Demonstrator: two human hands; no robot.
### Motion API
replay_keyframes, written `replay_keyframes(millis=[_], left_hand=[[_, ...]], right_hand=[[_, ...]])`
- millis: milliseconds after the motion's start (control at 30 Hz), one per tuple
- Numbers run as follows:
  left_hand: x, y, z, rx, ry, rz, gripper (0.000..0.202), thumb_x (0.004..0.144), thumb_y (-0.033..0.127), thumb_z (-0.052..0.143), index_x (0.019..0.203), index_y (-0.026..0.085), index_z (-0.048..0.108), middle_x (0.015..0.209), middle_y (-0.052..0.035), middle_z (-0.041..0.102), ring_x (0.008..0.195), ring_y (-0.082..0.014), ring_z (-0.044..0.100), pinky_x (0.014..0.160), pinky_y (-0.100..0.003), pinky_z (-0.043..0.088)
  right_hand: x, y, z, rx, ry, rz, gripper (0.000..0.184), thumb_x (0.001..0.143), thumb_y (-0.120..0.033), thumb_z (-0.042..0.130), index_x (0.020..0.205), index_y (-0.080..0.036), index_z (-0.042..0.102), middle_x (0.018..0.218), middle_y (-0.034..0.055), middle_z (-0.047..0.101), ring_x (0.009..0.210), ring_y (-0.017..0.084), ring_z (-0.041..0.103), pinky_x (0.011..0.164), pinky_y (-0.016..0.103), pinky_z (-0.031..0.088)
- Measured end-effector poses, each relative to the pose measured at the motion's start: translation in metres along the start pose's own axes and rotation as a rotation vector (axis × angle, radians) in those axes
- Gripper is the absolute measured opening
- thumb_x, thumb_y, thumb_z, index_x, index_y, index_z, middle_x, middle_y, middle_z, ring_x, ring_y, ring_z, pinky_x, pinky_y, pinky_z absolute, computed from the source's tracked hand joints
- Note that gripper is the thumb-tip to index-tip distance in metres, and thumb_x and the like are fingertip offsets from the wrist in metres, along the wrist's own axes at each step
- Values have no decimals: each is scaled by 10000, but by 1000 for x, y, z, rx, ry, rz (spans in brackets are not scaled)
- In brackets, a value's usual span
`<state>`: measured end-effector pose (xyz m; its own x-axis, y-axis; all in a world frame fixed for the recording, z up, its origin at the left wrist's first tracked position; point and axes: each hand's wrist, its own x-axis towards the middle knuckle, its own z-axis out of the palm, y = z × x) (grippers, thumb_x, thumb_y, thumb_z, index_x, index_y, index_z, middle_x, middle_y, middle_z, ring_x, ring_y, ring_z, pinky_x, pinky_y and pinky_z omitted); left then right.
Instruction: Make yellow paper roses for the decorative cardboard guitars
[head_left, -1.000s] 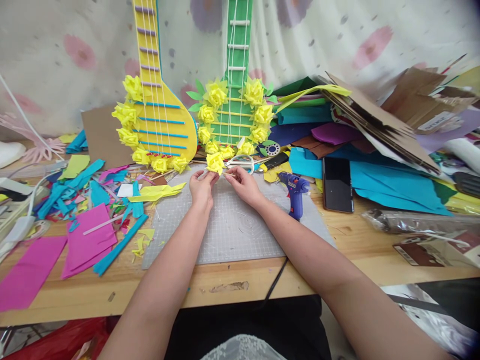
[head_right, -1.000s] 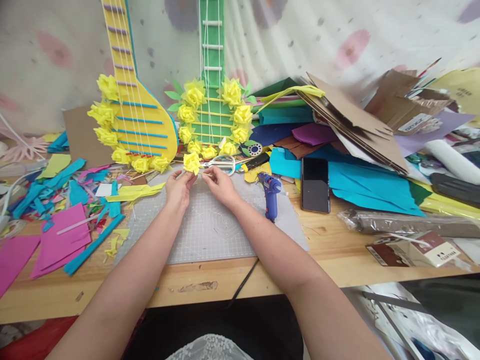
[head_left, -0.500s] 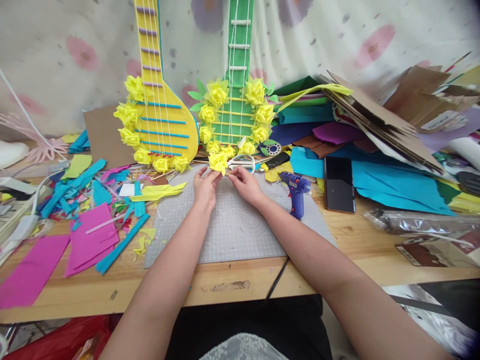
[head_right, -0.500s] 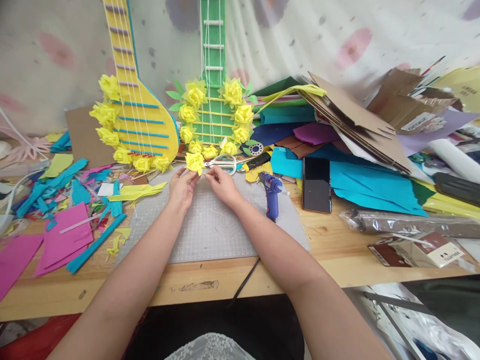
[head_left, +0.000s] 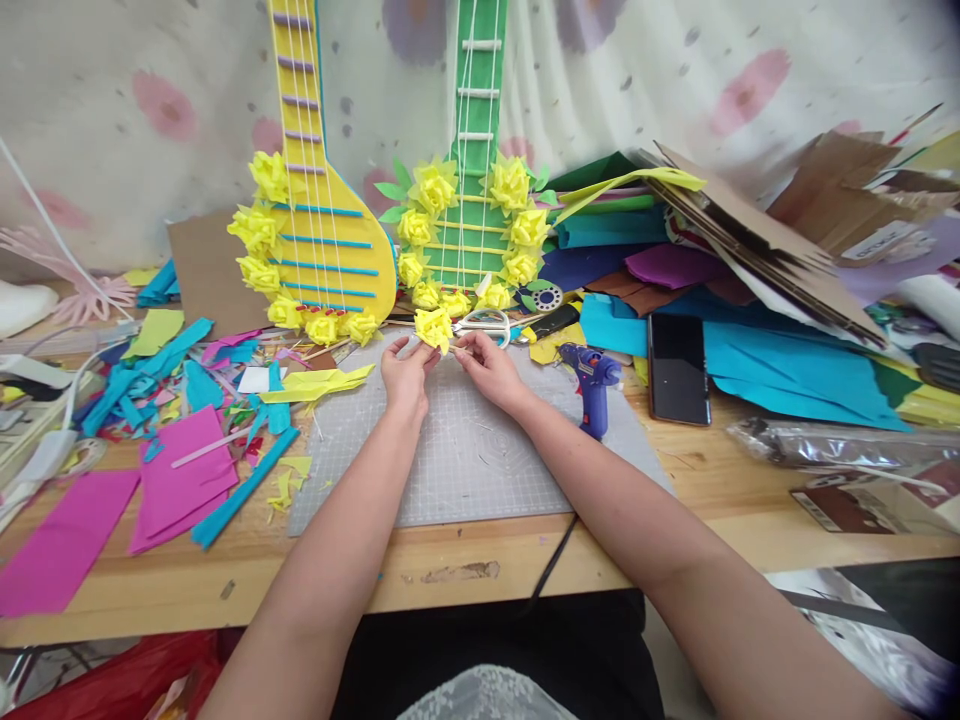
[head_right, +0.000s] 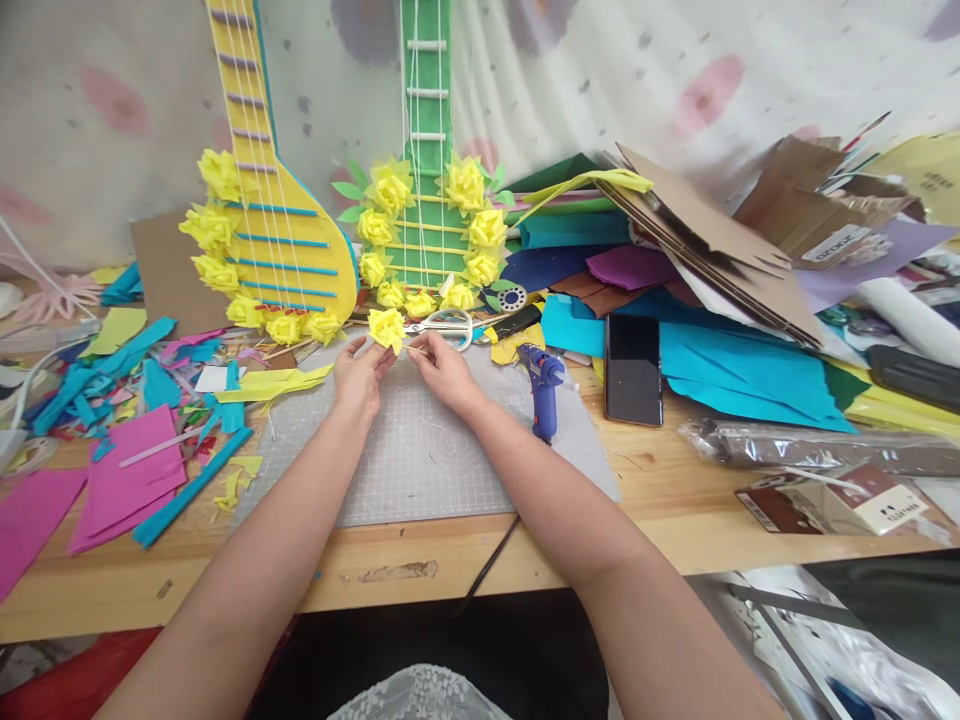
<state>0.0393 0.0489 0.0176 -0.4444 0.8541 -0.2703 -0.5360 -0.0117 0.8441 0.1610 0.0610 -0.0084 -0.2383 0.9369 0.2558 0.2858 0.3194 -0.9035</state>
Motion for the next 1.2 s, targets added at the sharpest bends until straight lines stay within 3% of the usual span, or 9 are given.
replay_keyframes(millis=[200, 500, 667, 833, 1200], left_hand=[[2, -2, -1, -12, 10, 40, 377, 645, 44, 659, 853, 183, 377, 647, 16, 627, 580, -98, 631, 762, -296, 506], [-2, -2, 0, -26, -50, 4, 427, 634, 52, 656, 946, 186, 397, 771, -36, 656, 720, -142, 658, 806, -330, 492], [-1, -3, 0, -3, 4, 31, 416, 632, 36, 659, 886, 190, 369, 672, 7, 634, 653, -120, 649, 796, -314, 496], [-2, -1, 1, 17, 39, 11, 424, 637, 19, 648, 857, 198, 333, 629, 27, 614, 591, -109, 633, 759, -296, 505], [-3, -5, 2, -15, 25, 10, 415, 654, 12, 635, 868, 188, 325, 638, 27, 606, 591, -103, 635, 743, -287, 519]], right_hand=[[0, -1, 0, -16, -6, -3, 195, 800, -388, 441, 781, -196, 465, 614, -43, 467, 578, 102, 436, 585, 237, 348], [0, 0, -1, -22, 16, 19, 199, 796, -395, 446, 770, -198, 467, 609, -41, 483, 574, 106, 447, 584, 241, 347], [0, 0, -1, -51, 25, 3, 191, 798, -382, 450, 834, -197, 481, 653, -34, 499, 591, 106, 452, 594, 240, 351], [0, -2, -1, -32, 37, -4, 210, 795, -406, 458, 780, -196, 471, 639, -33, 494, 585, 106, 444, 588, 240, 348], [-1, -6, -3, -23, 18, -4, 180, 797, -365, 455, 746, -194, 471, 608, -31, 495, 579, 111, 459, 599, 242, 356]])
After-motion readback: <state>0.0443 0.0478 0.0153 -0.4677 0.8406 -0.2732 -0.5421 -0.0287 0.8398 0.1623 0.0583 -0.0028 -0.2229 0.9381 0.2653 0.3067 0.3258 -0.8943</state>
